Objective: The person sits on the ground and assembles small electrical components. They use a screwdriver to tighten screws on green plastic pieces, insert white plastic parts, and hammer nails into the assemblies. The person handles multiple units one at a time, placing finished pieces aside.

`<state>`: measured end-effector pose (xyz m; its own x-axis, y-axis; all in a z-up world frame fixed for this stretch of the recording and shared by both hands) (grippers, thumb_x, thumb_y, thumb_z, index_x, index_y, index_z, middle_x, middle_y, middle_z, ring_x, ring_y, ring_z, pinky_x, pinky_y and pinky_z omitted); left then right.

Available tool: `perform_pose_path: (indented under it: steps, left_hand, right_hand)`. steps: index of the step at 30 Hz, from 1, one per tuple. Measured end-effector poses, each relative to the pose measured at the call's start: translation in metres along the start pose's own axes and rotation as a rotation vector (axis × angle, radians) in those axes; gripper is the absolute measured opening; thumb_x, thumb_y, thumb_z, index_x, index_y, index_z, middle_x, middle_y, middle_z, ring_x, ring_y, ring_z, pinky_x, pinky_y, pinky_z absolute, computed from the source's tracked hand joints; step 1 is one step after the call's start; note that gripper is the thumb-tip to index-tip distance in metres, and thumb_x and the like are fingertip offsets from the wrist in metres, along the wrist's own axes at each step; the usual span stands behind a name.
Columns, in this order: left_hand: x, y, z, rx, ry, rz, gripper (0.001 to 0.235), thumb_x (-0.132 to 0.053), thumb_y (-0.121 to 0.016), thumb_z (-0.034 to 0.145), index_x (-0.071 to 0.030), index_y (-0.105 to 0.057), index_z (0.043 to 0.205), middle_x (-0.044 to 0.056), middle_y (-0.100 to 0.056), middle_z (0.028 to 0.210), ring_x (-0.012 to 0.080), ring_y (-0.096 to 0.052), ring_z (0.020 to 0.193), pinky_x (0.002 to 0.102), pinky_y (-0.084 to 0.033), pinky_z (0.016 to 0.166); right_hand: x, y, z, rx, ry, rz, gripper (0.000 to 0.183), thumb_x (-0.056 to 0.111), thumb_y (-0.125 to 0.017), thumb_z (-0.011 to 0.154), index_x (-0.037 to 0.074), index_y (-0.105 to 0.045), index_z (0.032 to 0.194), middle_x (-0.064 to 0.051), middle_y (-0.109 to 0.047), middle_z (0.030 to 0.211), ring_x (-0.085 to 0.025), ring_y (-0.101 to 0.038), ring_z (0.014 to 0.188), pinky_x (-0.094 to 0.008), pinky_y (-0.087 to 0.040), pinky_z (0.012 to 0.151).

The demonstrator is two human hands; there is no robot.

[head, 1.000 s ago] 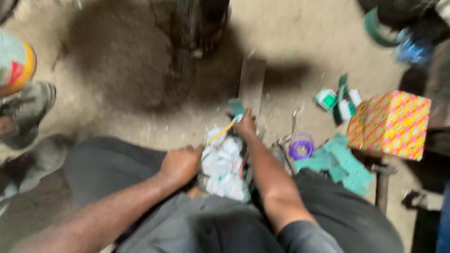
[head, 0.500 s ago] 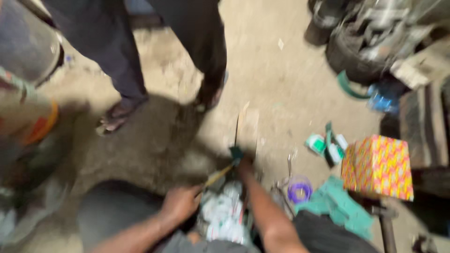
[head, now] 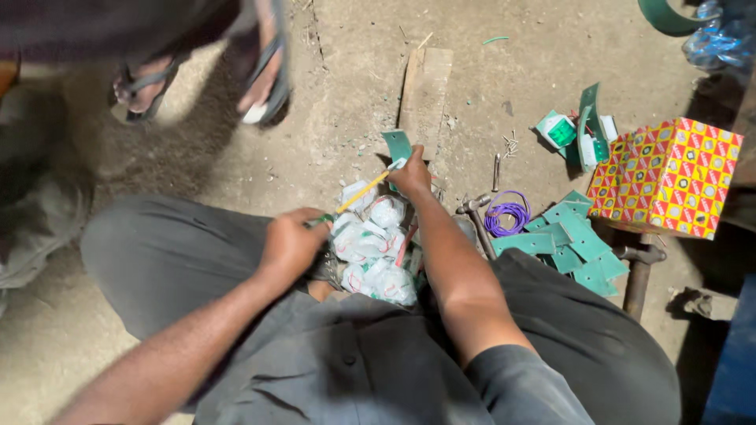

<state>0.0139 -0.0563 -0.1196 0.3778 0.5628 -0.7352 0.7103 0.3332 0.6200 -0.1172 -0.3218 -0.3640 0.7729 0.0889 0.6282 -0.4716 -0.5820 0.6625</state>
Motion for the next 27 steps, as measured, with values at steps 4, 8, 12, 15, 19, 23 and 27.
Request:
perform_pose_path:
  steps: [4,8,12,15,19,23,27]
  left_hand:
    - [-0.052,-0.002,-0.003,0.201,-0.708,0.915,0.036,-0.019,-0.071,0.082,-0.007,-0.073,0.116,0.011,-0.070,0.076,0.0278,-0.069,0.060,0.042,-0.055,0.047]
    - [-0.069,0.003,-0.009,0.030,-0.654,0.594,0.034,-0.017,-0.075,0.081,-0.006,-0.072,0.113,0.012,-0.069,0.079,0.0280,-0.071,0.067,0.040,-0.057,0.053]
    - [-0.020,0.005,-0.007,-0.096,-0.134,-0.064,0.032,-0.015,-0.079,0.081,-0.006,-0.073,0.111,0.015,-0.074,0.086,0.0314,-0.073,0.074,0.039,-0.057,0.060]
    - [0.013,-0.013,0.009,0.041,0.226,-0.301,0.037,-0.010,-0.077,0.079,-0.002,-0.073,0.115,0.016,-0.076,0.085,0.0335,-0.071,0.073,0.039,-0.056,0.059]
    - [-0.033,-0.011,0.022,0.283,-0.403,0.737,0.035,-0.011,-0.064,0.087,-0.013,-0.069,0.122,0.016,-0.069,0.082,0.0358,-0.070,0.065,0.049,-0.055,0.052]
    - [-0.072,0.002,0.008,0.190,-0.770,0.828,0.034,-0.015,-0.064,0.081,-0.004,-0.068,0.113,0.013,-0.069,0.079,0.0300,-0.070,0.066,0.044,-0.055,0.051]
    - [-0.027,0.009,0.003,0.025,-0.040,0.001,0.033,-0.017,-0.068,0.081,-0.006,-0.069,0.113,0.014,-0.070,0.080,0.0308,-0.070,0.066,0.044,-0.055,0.052]
  right_hand:
    - [-0.013,-0.011,0.000,0.023,-0.079,-0.013,0.090,0.029,-0.092,0.062,0.011,-0.036,0.130,-0.024,-0.072,0.112,-0.043,-0.071,0.103,-0.050,-0.055,0.088]
    - [-0.012,-0.003,0.003,-0.001,-0.040,0.019,0.093,0.030,-0.095,0.061,0.011,-0.035,0.130,-0.025,-0.070,0.113,-0.044,-0.069,0.104,-0.050,-0.054,0.089]
    - [-0.010,-0.008,0.000,0.024,-0.031,0.024,0.091,0.033,-0.093,0.064,0.010,-0.036,0.131,-0.025,-0.072,0.113,-0.042,-0.072,0.104,-0.049,-0.056,0.089]
    - [-0.011,-0.003,0.006,0.018,-0.040,-0.021,0.092,0.030,-0.092,0.066,0.010,-0.034,0.134,-0.026,-0.069,0.114,-0.044,-0.070,0.104,-0.050,-0.054,0.089]
    - [-0.008,-0.007,0.000,0.023,-0.050,0.002,0.086,0.026,-0.090,0.065,0.011,-0.036,0.131,-0.024,-0.071,0.113,-0.042,-0.070,0.104,-0.049,-0.055,0.089]
    - [0.001,0.005,-0.004,0.000,-0.043,0.000,0.087,0.024,-0.089,0.064,0.011,-0.035,0.130,-0.024,-0.071,0.113,-0.042,-0.071,0.104,-0.048,-0.055,0.090]
    - [0.004,0.007,-0.010,0.013,-0.070,-0.042,0.085,0.031,-0.092,0.067,0.012,-0.036,0.128,-0.024,-0.071,0.113,-0.043,-0.070,0.105,-0.050,-0.053,0.090]
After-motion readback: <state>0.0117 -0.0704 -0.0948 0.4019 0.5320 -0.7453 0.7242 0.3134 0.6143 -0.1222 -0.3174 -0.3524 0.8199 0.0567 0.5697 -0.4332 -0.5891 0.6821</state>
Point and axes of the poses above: each hand's wrist, its own z-axis towards the middle knuckle, its own y-axis out of the back of the hand, x = y × z, the point moved 8 cm from there along z, towards the middle knuckle
